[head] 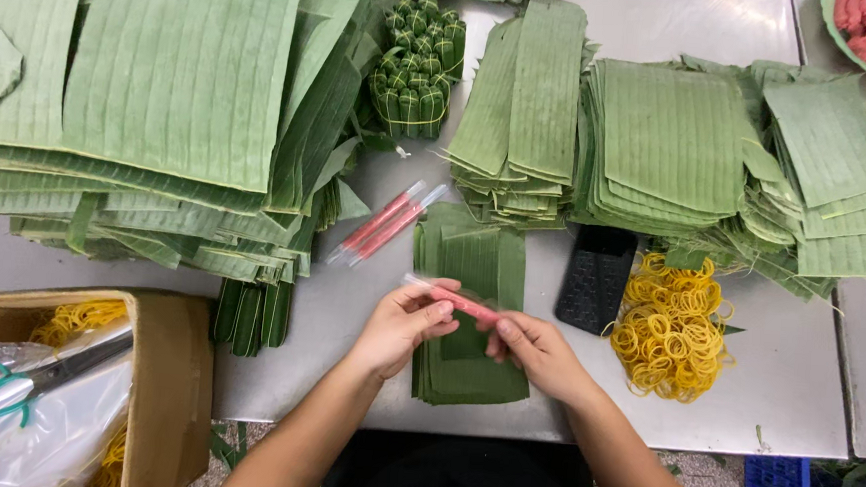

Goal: The person folds banana leaves into small square containers, places small sausages inside them, and secures the packages with rubber bands on a metal table.

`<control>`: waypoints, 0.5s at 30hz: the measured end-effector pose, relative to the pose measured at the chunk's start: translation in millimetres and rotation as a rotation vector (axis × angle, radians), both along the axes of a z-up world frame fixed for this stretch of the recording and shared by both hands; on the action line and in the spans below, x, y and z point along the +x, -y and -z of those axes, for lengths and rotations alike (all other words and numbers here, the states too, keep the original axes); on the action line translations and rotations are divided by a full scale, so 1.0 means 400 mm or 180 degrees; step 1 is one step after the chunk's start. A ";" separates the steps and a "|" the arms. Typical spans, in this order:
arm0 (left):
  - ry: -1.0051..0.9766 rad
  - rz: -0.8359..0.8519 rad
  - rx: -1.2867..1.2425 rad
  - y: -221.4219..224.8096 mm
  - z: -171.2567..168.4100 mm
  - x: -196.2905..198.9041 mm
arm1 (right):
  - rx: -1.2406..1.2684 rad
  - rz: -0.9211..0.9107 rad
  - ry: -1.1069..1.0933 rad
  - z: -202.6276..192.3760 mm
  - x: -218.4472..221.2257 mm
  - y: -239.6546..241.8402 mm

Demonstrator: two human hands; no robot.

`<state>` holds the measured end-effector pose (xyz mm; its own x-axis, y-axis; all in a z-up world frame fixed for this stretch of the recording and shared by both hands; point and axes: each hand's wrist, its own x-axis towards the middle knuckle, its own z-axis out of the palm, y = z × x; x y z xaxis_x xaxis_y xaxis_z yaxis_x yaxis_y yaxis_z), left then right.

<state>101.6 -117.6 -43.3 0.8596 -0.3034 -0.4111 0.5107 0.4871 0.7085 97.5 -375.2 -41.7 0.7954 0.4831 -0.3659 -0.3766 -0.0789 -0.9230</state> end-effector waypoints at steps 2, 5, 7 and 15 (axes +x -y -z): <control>-0.0054 -0.0116 0.0210 -0.007 0.021 -0.012 | 0.0002 0.0007 0.0041 0.021 -0.005 0.015; 0.0133 -0.0077 0.0972 -0.017 0.013 -0.023 | -0.0302 0.0063 0.0162 0.048 0.004 0.033; 0.1172 0.0053 0.2509 -0.022 -0.021 -0.043 | -0.0846 -0.0003 0.0605 0.043 0.004 0.033; 0.3735 -0.0217 0.4767 0.039 -0.122 -0.047 | -0.2548 0.0143 0.3120 -0.092 0.005 -0.053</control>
